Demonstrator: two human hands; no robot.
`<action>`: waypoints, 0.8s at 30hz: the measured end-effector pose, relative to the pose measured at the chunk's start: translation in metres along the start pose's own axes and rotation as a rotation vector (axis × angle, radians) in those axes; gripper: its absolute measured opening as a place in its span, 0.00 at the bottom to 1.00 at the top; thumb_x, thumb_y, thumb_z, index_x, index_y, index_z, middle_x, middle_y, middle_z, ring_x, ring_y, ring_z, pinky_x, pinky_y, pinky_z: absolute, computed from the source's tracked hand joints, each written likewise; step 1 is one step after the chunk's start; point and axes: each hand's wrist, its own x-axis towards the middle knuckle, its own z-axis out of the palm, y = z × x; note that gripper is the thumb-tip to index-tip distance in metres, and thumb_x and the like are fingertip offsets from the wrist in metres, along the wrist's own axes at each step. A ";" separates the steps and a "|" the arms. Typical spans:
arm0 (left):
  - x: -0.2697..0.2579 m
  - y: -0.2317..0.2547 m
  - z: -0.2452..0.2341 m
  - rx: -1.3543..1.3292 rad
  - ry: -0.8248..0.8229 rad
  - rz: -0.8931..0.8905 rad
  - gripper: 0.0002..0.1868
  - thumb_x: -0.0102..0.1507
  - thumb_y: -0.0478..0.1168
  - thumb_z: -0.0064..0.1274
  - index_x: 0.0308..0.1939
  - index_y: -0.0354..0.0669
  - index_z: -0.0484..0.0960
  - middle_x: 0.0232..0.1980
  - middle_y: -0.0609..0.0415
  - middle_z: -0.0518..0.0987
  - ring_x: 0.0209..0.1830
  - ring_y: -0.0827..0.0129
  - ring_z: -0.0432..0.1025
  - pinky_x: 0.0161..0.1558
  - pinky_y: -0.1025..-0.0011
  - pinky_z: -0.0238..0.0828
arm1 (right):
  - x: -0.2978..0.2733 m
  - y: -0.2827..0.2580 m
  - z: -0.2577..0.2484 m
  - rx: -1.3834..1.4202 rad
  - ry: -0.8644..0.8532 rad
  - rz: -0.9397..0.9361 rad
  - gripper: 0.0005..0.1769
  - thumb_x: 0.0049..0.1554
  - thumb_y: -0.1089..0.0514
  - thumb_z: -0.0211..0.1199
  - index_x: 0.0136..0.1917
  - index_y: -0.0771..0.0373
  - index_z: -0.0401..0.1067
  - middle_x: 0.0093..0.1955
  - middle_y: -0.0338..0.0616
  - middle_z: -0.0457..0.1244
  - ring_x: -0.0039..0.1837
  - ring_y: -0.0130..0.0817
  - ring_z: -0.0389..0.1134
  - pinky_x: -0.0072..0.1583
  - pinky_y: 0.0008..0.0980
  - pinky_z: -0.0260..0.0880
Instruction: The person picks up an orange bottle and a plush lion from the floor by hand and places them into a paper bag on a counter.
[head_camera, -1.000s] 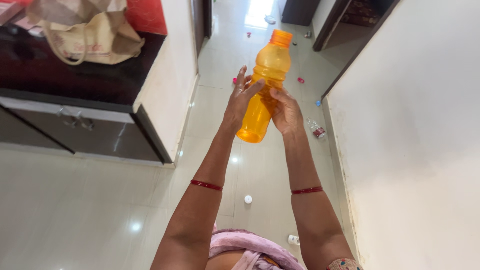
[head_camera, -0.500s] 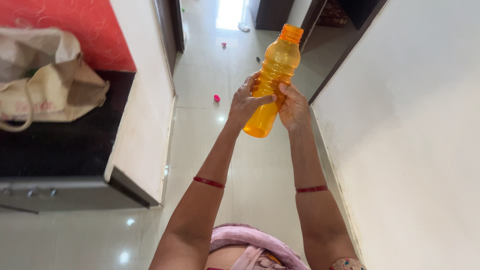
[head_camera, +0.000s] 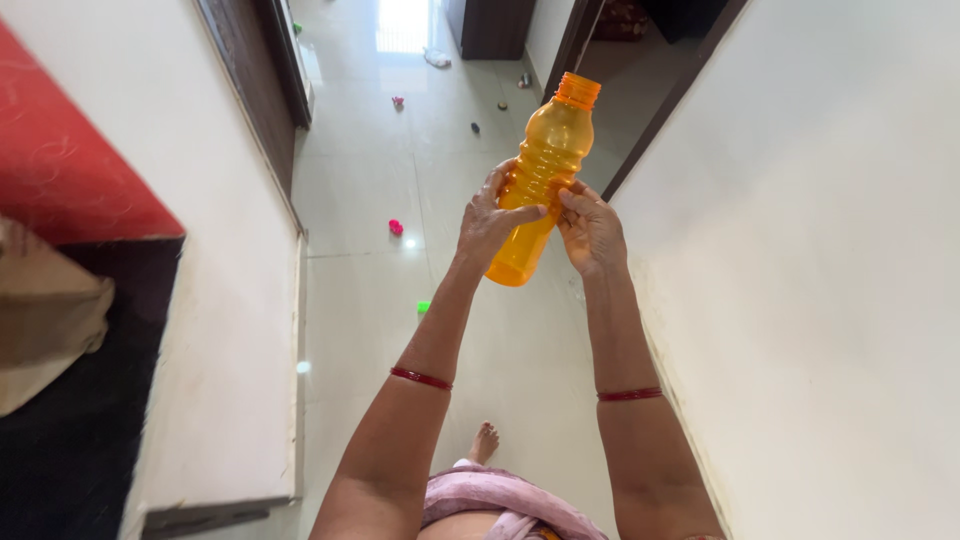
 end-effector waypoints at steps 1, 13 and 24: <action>0.020 -0.002 0.001 0.010 0.004 0.014 0.48 0.45 0.49 0.70 0.69 0.54 0.70 0.60 0.55 0.81 0.58 0.66 0.78 0.61 0.68 0.76 | 0.019 -0.003 -0.002 0.014 -0.022 -0.005 0.24 0.58 0.66 0.60 0.67 0.72 0.64 0.60 0.50 0.65 0.64 0.37 0.66 0.72 0.37 0.62; 0.240 -0.008 0.066 0.058 0.146 0.110 0.44 0.43 0.47 0.71 0.65 0.56 0.75 0.65 0.56 0.74 0.62 0.67 0.74 0.61 0.69 0.76 | 0.235 -0.073 -0.035 0.049 -0.077 -0.049 0.25 0.57 0.71 0.55 0.68 0.75 0.63 0.63 0.56 0.63 0.68 0.41 0.65 0.74 0.38 0.62; 0.404 -0.062 0.061 0.072 0.213 0.117 0.41 0.48 0.48 0.72 0.65 0.56 0.76 0.62 0.58 0.79 0.60 0.70 0.75 0.61 0.69 0.76 | 0.411 -0.050 -0.043 -0.015 -0.005 -0.025 0.24 0.57 0.71 0.55 0.68 0.75 0.63 0.61 0.56 0.64 0.66 0.39 0.67 0.71 0.33 0.68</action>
